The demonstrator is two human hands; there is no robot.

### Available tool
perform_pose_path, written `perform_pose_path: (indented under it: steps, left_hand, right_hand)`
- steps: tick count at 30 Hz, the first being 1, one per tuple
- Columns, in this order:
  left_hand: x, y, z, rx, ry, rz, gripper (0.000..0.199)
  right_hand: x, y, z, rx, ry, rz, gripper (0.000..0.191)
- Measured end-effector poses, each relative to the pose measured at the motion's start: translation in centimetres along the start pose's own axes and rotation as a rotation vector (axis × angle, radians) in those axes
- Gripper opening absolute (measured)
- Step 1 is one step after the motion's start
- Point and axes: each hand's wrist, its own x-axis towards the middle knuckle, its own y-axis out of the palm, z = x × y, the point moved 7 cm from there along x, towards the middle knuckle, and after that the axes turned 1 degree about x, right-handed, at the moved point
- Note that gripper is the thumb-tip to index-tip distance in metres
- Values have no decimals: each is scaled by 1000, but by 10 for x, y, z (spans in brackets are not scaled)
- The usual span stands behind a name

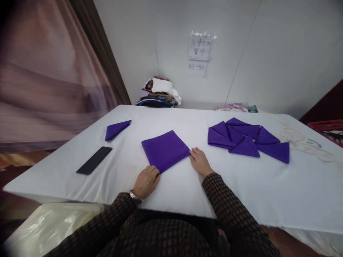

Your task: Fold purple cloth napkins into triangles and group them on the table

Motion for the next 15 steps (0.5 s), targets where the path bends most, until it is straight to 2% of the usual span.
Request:
perform_pose_path:
  steps: [4,6,8,12,15]
  left_hand:
    - [-4,1,2,-14,-30,15,14]
    - [-4,1,2,-19,-39,13,17]
    - [-5,1,2,-39,-36,0,18]
    - [-8,0,2,-79,-33,-30,18]
    - [-13,0,4,-98,-22,-36,19]
  right_hand:
    - [-3,-6,10,-71,16,-35,39]
    - [-4,-9,31,-98,-28,-66,41]
    - [-6,-6,64,-63,-147,-51,42]
    - [-14,17,136,60,-418,122,46]
    - [-18,36,161,112,-476,249,52]
